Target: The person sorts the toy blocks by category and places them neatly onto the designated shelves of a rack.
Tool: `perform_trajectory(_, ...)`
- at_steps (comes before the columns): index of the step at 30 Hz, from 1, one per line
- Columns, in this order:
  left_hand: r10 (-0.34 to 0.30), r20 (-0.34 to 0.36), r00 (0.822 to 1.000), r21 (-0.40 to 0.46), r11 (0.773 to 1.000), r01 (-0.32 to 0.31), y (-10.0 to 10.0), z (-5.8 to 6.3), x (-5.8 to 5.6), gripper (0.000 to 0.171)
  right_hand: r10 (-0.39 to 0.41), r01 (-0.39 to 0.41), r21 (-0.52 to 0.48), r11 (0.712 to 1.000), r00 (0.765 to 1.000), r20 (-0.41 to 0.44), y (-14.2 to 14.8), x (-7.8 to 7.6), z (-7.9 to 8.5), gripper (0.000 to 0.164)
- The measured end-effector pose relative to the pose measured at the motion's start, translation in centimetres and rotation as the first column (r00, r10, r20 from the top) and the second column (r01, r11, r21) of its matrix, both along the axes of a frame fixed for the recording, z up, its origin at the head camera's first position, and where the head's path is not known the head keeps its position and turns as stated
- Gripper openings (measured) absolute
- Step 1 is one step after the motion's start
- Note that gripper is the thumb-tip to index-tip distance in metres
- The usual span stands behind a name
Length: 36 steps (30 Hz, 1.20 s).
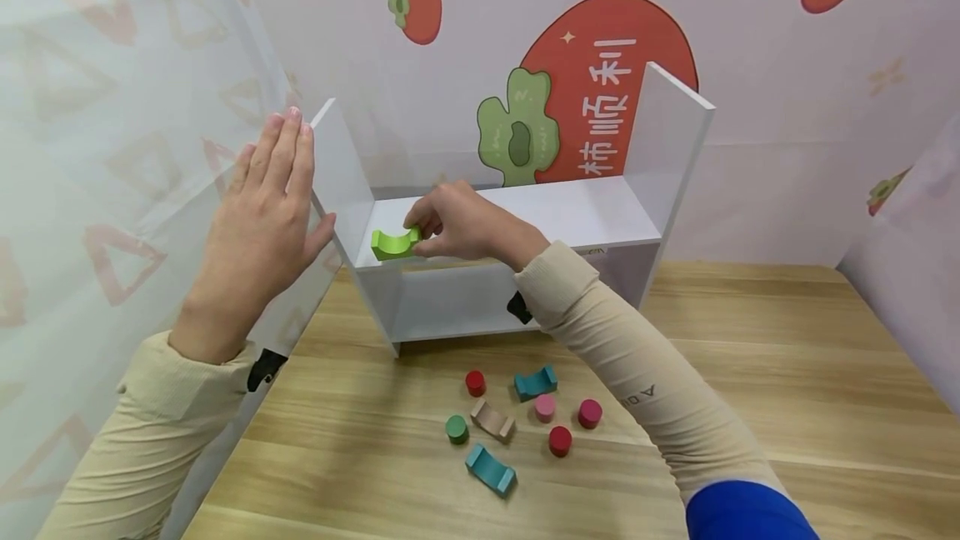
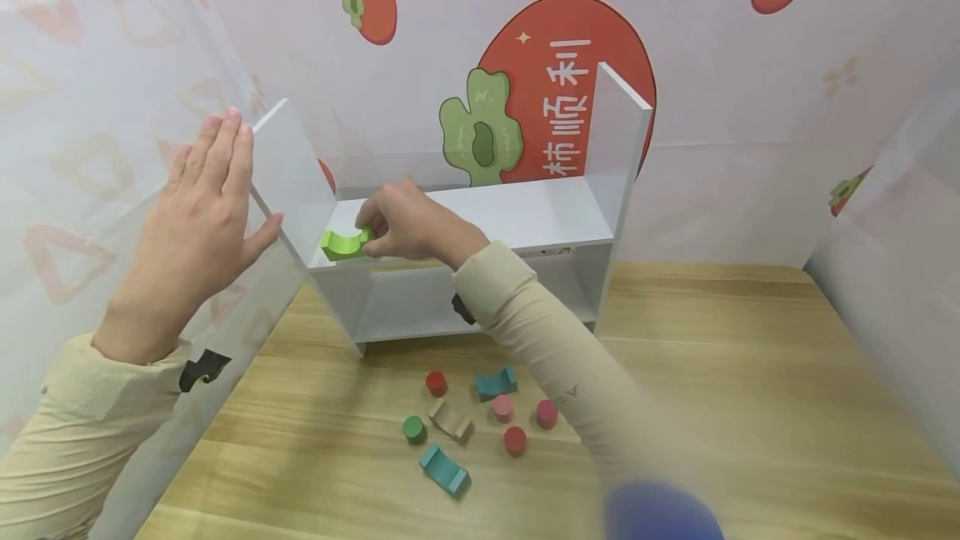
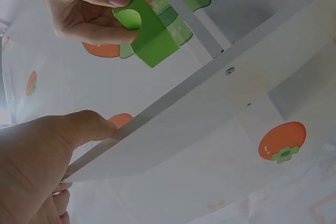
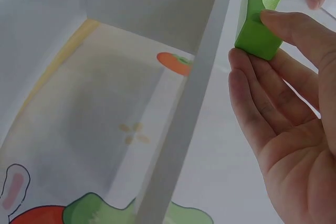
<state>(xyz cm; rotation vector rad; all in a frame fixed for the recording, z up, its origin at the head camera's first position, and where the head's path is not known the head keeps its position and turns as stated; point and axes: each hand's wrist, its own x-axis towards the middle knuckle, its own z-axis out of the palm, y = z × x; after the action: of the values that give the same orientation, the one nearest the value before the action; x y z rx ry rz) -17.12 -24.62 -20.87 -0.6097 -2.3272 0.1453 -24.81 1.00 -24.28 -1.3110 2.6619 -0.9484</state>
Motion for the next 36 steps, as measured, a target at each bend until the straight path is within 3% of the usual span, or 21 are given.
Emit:
perform_trajectory(26,-0.002,-0.017,1.000,0.004,1.000,0.002,0.0,0.0,-0.2,0.103,-0.030,0.028,0.047,0.999,0.998,0.056,-1.2,-1.1,-0.5,0.033)
perform_trajectory(36,-0.004,-0.016,1.000,0.001,1.000,0.004,-0.2,-0.1,-0.2,0.103,-0.015,0.013,0.078,0.997,1.000,0.025,-1.1,-1.2,-0.4,0.035)
